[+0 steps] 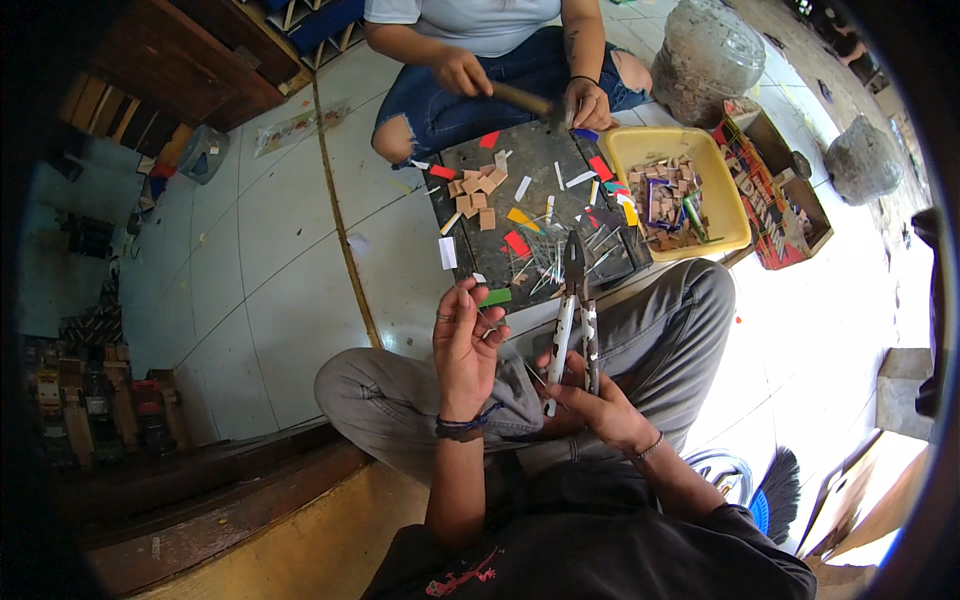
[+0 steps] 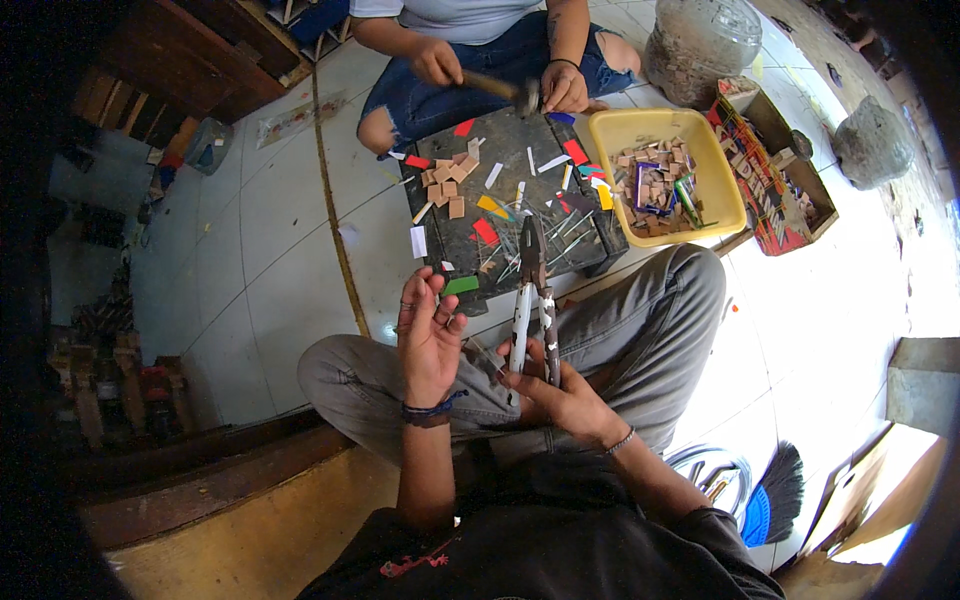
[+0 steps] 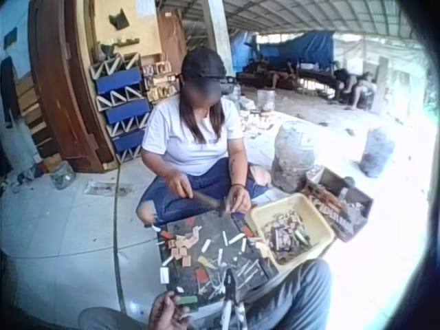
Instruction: The person sits on the floor and uses pliers to bend and shape thin metal wires. They repeatedly pick up wire pieces, bend them with the tool, and place them on a nearby tray. Another person works nearby with a hammer and wooden pieces.
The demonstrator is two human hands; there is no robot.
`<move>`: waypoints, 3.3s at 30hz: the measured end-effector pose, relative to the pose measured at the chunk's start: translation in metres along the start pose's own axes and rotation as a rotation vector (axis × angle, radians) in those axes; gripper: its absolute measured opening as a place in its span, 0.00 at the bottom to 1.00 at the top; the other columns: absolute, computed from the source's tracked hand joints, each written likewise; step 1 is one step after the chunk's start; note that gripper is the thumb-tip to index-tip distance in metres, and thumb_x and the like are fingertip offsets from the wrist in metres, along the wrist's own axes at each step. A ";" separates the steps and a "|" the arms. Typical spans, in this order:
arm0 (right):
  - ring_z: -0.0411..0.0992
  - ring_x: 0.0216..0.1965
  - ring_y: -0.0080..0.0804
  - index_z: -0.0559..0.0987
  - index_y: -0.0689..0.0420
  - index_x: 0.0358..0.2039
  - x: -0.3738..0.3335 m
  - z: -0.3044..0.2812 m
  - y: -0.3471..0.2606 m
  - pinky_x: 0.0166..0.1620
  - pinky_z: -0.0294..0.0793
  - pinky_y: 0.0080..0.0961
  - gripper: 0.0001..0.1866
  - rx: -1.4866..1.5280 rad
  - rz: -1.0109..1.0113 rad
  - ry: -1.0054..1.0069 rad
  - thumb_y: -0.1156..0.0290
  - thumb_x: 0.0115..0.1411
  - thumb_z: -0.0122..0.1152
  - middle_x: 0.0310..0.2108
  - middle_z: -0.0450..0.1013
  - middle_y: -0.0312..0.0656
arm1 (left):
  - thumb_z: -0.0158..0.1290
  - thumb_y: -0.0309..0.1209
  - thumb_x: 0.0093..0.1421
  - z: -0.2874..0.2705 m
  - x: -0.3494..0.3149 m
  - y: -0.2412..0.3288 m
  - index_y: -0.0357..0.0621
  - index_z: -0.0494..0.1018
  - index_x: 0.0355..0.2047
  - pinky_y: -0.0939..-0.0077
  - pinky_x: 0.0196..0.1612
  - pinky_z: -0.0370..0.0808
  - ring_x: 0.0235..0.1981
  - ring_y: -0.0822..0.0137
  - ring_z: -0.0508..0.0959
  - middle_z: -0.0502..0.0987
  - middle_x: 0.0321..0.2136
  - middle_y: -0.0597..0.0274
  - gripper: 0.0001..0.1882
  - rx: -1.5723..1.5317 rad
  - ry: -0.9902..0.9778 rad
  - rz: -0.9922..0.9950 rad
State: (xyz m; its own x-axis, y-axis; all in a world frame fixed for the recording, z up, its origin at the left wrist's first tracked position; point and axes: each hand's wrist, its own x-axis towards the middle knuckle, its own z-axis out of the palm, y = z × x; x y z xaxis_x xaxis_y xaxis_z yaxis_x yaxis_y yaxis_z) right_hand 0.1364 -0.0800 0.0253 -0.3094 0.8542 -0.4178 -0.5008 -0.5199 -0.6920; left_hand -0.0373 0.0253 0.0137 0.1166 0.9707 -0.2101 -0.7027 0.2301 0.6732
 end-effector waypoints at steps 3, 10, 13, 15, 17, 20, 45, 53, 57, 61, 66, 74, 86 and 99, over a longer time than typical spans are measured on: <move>0.68 0.51 0.22 0.68 0.55 0.58 0.000 -0.001 0.000 0.57 0.63 0.21 0.20 -0.013 0.013 -0.009 0.72 0.67 0.57 0.46 0.72 0.34 | 0.48 0.32 0.70 -0.003 0.000 0.001 0.46 0.70 0.56 0.78 0.36 0.83 0.38 0.75 0.82 0.80 0.43 0.67 0.15 -0.009 -0.022 -0.025; 0.68 0.50 0.21 0.69 0.55 0.58 -0.001 0.003 0.003 0.57 0.63 0.20 0.20 -0.043 0.103 0.047 0.71 0.66 0.58 0.45 0.72 0.33 | 0.51 0.34 0.69 -0.007 0.004 0.003 0.47 0.71 0.53 0.77 0.36 0.78 0.33 0.74 0.79 0.79 0.38 0.67 0.14 0.044 -0.006 0.007; 0.68 0.50 0.21 0.69 0.56 0.57 -0.001 0.004 0.001 0.56 0.63 0.20 0.20 -0.048 0.050 0.033 0.71 0.66 0.59 0.45 0.72 0.32 | 0.52 0.35 0.69 -0.003 0.000 -0.001 0.48 0.71 0.53 0.77 0.36 0.78 0.35 0.75 0.78 0.79 0.39 0.67 0.15 0.079 0.115 0.059; 0.68 0.49 0.21 0.70 0.56 0.57 0.000 0.005 0.000 0.56 0.63 0.20 0.19 -0.006 0.026 0.038 0.71 0.66 0.59 0.45 0.72 0.32 | 0.52 0.35 0.69 0.000 -0.001 -0.004 0.48 0.70 0.54 0.76 0.37 0.78 0.36 0.75 0.78 0.78 0.40 0.66 0.15 0.031 0.167 0.076; 0.68 0.50 0.21 0.70 0.56 0.56 0.002 0.005 -0.001 0.56 0.63 0.20 0.19 0.025 0.005 0.034 0.72 0.66 0.59 0.45 0.72 0.32 | 0.51 0.34 0.69 0.000 -0.002 -0.005 0.48 0.69 0.54 0.74 0.39 0.78 0.37 0.74 0.78 0.78 0.40 0.66 0.15 -0.058 0.185 0.070; 0.69 0.50 0.22 0.69 0.56 0.56 0.004 0.002 -0.001 0.57 0.64 0.21 0.19 0.044 -0.016 0.015 0.73 0.66 0.58 0.45 0.72 0.33 | 0.51 0.33 0.69 -0.006 -0.002 0.000 0.46 0.69 0.56 0.71 0.42 0.78 0.37 0.72 0.78 0.78 0.40 0.64 0.16 -0.178 -0.090 -0.049; 0.71 0.52 0.26 0.69 0.56 0.58 0.001 0.000 -0.001 0.55 0.68 0.23 0.21 0.203 0.028 0.047 0.75 0.65 0.58 0.47 0.73 0.36 | 0.54 0.26 0.65 -0.007 -0.013 -0.017 0.45 0.71 0.51 0.74 0.38 0.81 0.35 0.69 0.81 0.79 0.44 0.61 0.14 0.140 -0.155 -0.062; 0.70 0.52 0.25 0.69 0.55 0.58 -0.003 -0.008 0.005 0.54 0.68 0.22 0.21 0.145 0.037 0.042 0.75 0.65 0.57 0.47 0.72 0.35 | 0.54 0.25 0.65 -0.009 -0.009 -0.016 0.45 0.71 0.52 0.73 0.40 0.81 0.35 0.68 0.81 0.78 0.45 0.60 0.14 0.118 -0.072 -0.008; 0.70 0.55 0.30 0.66 0.56 0.61 -0.008 -0.007 0.002 0.56 0.68 0.25 0.23 0.110 0.072 0.026 0.78 0.65 0.55 0.49 0.71 0.37 | 0.54 0.24 0.65 -0.012 -0.012 -0.007 0.44 0.68 0.56 0.70 0.42 0.82 0.38 0.65 0.82 0.77 0.45 0.59 0.19 0.061 -0.193 -0.193; 0.69 0.49 0.20 0.69 0.55 0.59 -0.006 -0.004 0.001 0.51 0.67 0.18 0.21 0.112 0.046 0.014 0.73 0.66 0.58 0.46 0.73 0.33 | 0.54 0.25 0.65 -0.017 -0.013 -0.007 0.46 0.67 0.54 0.67 0.42 0.83 0.39 0.63 0.82 0.77 0.46 0.59 0.18 0.133 -0.216 -0.196; 0.70 0.49 0.21 0.69 0.55 0.59 -0.003 -0.003 0.001 0.51 0.67 0.18 0.21 0.086 0.031 0.034 0.73 0.66 0.58 0.46 0.73 0.33 | 0.55 0.24 0.65 -0.017 -0.013 -0.012 0.48 0.68 0.51 0.66 0.41 0.83 0.39 0.64 0.82 0.77 0.46 0.61 0.15 0.111 -0.159 -0.111; 0.71 0.50 0.24 0.67 0.52 0.60 -0.010 -0.007 0.003 0.48 0.69 0.17 0.23 0.053 0.082 0.076 0.74 0.65 0.57 0.49 0.74 0.39 | 0.52 0.26 0.66 -0.009 -0.009 -0.011 0.50 0.68 0.55 0.72 0.40 0.83 0.38 0.71 0.81 0.79 0.45 0.64 0.17 0.138 -0.051 -0.107; 0.70 0.46 0.20 0.69 0.58 0.58 0.011 -0.006 0.025 0.49 0.69 0.21 0.21 -0.016 -0.034 0.155 0.69 0.66 0.59 0.44 0.74 0.36 | 0.50 0.34 0.70 -0.005 -0.033 -0.022 0.46 0.70 0.57 0.82 0.27 0.70 0.24 0.78 0.70 0.75 0.37 0.64 0.17 0.213 0.004 -0.240; 0.55 0.67 0.31 0.44 0.56 0.73 -0.006 -0.026 0.018 0.67 0.52 0.27 0.39 -0.636 -0.092 0.041 0.70 0.68 0.53 0.67 0.59 0.48 | 0.47 0.34 0.71 -0.010 -0.043 -0.017 0.54 0.64 0.64 0.89 0.18 0.59 0.17 0.84 0.59 0.71 0.28 0.71 0.22 0.265 0.072 -0.270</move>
State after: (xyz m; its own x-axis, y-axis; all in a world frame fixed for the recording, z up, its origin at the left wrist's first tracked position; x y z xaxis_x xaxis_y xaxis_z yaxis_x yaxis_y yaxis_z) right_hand 0.1503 -0.0946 0.0007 -0.2506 0.9013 -0.3534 0.0576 -0.3505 -0.9348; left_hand -0.0372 -0.0213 0.0037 0.2164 0.8675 -0.4479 -0.4466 0.4959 0.7447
